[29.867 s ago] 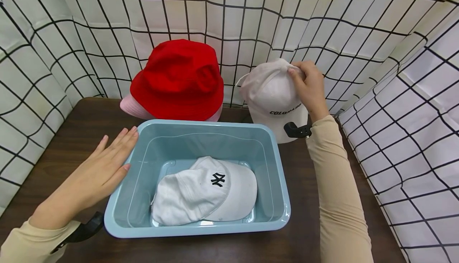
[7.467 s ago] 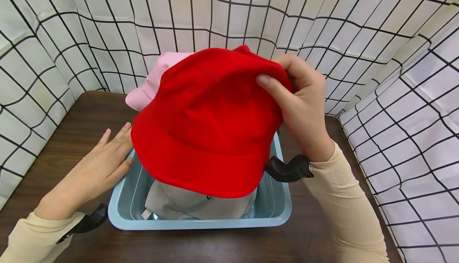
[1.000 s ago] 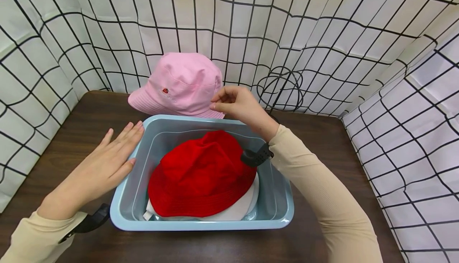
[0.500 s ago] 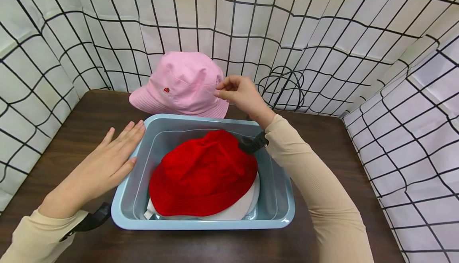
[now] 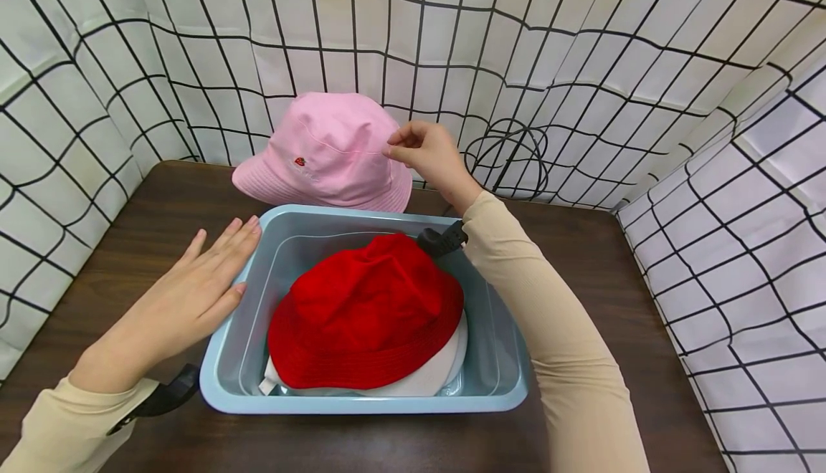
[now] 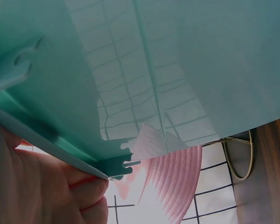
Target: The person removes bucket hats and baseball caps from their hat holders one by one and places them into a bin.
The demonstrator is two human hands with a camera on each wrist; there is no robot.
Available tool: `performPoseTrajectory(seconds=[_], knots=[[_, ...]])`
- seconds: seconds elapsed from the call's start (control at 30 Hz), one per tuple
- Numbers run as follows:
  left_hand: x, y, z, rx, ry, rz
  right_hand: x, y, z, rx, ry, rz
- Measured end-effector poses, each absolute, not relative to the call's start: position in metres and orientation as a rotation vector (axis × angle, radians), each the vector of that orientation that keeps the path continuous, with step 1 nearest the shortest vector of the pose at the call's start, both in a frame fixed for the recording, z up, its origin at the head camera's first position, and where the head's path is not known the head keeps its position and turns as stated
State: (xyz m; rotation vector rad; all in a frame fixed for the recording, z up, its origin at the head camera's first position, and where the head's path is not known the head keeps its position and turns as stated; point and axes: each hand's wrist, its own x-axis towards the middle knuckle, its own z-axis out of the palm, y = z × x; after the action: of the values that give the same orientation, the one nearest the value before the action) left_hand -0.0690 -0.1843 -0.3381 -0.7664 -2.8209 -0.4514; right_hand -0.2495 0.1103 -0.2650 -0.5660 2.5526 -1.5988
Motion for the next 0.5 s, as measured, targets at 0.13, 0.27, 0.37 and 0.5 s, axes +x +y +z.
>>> performPoseTrajectory(seconds=[0.13,0.27,0.37,0.5], knots=[[-0.069,-0.185,-0.338,-0.767,-2.818,-0.457,-0.255,0.105,-0.266,-0.566,2.583,-1.590],[-0.069,-0.185,-0.338,-0.770,-2.813,-0.459,-0.259,0.101,-0.266,-0.545,2.600,-1.606],[-0.069,-0.185,-0.338,-0.774,-2.813,-0.459,-0.261,0.097,-0.266,-0.530,2.608,-1.622],[-0.069,-0.185,-0.338,-0.777,-2.814,-0.460,-0.263,0.094,-0.268,-0.521,2.606,-1.671]])
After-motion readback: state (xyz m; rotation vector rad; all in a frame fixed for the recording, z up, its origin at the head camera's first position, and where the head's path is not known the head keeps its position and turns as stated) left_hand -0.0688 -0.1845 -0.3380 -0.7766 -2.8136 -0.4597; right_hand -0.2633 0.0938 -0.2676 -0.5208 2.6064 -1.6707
